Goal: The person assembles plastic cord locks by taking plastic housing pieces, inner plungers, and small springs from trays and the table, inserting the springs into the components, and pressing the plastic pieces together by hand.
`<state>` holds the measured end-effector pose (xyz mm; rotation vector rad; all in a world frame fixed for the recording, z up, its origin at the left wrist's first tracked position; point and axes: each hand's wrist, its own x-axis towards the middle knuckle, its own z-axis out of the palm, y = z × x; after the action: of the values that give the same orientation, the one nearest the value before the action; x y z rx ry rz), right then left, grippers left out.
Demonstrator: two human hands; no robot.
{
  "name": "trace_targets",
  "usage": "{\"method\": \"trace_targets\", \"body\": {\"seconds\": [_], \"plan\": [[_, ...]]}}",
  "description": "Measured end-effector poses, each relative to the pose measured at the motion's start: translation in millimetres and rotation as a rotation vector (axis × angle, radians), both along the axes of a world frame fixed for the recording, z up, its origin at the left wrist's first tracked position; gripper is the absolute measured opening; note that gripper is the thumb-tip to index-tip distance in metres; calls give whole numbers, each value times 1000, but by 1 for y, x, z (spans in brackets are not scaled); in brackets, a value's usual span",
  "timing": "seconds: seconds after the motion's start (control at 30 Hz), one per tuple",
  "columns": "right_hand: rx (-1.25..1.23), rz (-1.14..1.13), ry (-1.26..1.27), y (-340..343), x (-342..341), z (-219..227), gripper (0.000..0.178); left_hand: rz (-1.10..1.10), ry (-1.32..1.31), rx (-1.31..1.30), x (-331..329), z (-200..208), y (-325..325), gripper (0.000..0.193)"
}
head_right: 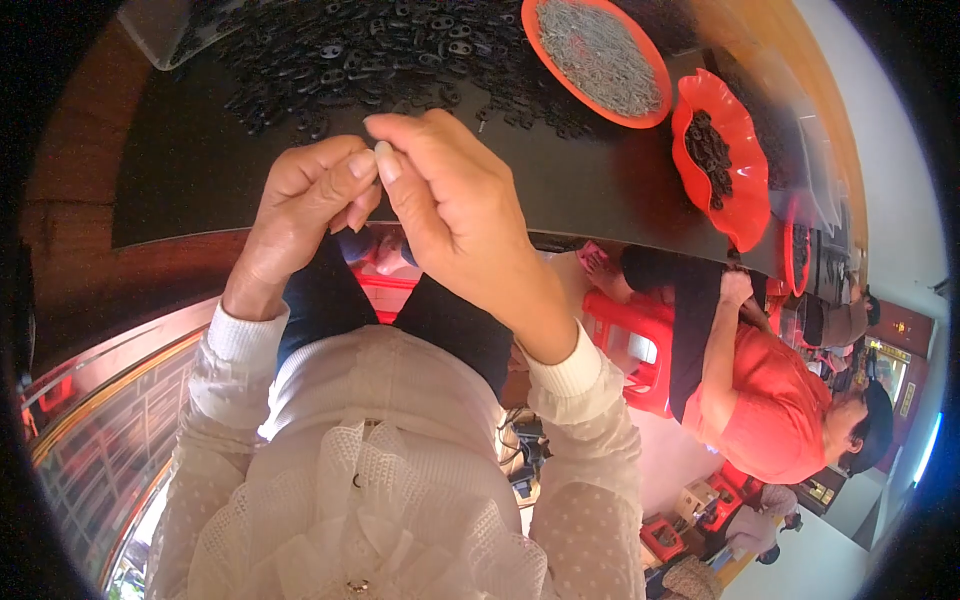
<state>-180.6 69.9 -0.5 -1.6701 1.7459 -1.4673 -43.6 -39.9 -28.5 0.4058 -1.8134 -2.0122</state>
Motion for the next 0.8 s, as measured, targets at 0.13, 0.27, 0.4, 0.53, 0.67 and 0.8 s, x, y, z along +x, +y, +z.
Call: {"method": "trace_targets", "body": {"seconds": [0.13,0.27,0.4,0.53,0.67,0.8], "plan": [[-164,49,169,-3,0,-9,18,14,61,67,-1,-1,0,40],[-147,-8,227,4,5,-8,15,29,43,49,-1,1,3,40],[-101,-52,200,10,13,-9,11,18,10,-27,-1,-2,4,40],[-55,-135,83,13,20,-13,7,21,-2,-56,-1,0,5,41],[2,-178,-47,14,18,-14,8,15,55,-55,0,2,7,30],[179,-197,-212,17,19,-4,10,12,-20,-67,1,2,8,17]]}}
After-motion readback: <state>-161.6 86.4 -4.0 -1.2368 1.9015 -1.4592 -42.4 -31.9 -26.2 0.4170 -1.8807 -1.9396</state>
